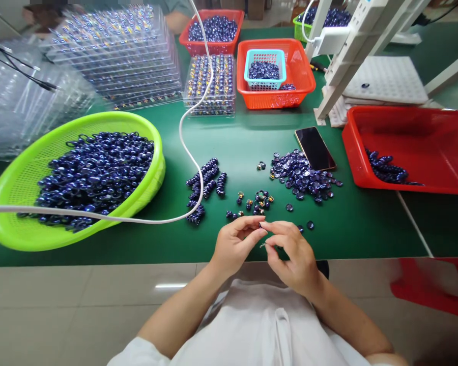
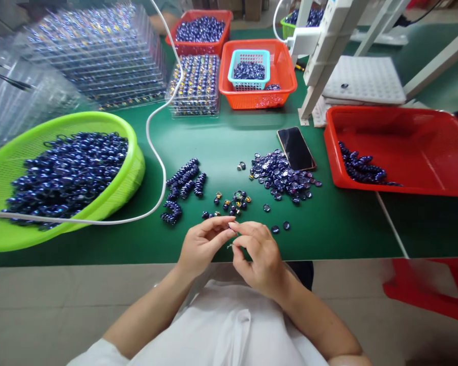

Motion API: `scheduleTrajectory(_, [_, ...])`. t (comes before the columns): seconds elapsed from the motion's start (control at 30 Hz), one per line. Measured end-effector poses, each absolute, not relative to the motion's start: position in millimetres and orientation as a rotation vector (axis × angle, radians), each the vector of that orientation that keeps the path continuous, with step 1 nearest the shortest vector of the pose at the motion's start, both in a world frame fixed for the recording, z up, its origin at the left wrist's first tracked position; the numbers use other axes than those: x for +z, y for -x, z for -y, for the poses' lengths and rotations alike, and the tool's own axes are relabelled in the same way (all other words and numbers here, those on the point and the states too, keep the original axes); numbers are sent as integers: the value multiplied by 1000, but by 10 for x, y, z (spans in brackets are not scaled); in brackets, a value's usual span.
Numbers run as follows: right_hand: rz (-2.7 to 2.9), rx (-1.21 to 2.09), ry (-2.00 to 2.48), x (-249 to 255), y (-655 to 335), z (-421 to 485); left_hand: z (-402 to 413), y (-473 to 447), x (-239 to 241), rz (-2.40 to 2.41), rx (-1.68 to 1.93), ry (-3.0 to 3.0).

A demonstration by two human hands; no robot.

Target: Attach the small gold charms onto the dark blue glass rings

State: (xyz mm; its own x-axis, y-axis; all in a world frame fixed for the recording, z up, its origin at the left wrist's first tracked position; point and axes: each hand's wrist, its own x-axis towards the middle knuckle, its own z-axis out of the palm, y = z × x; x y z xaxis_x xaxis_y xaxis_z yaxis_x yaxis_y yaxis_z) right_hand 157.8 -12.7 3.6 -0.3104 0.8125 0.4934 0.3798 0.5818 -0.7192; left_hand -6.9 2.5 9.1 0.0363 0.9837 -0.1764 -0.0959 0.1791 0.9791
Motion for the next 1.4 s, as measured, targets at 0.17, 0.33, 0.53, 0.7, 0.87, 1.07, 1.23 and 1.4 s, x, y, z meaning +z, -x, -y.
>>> scheduleTrajectory(0.17, [1680, 839, 1148, 122, -1623, 100, -6, 89, 54, -1142, 1126, -1082])
scheduleTrajectory(0.33, [1615, 967, 1251, 215, -1630, 33, 6, 107, 13, -1027, 1191, -1351])
scheduleTrajectory(0.53, [1615, 1200, 1343, 258, -1637, -9, -38, 149, 42, -962, 1213, -1662])
scheduleTrajectory(0.7, [1550, 1281, 1362, 211, -1637, -11, -30, 174, 51, -1063, 1140, -1631])
scheduleTrajectory(0.87, [1473, 1330, 1349, 150, -1629, -21, -29, 164, 31, -1061, 1129, -1572])
scheduleTrajectory(1.07, [1422, 1421, 1347, 117, -1637, -49, -3, 128, 18, -1009, 1172, -1571])
scheduleTrajectory(1.23, [1491, 1400, 1378, 155, -1636, -106, 36, 98, 23, -1068, 1152, -1578])
scheduleTrajectory(1.4, [1587, 1290, 1353, 155, -1627, -127, 33, 78, 85, -1197, 1061, -1235])
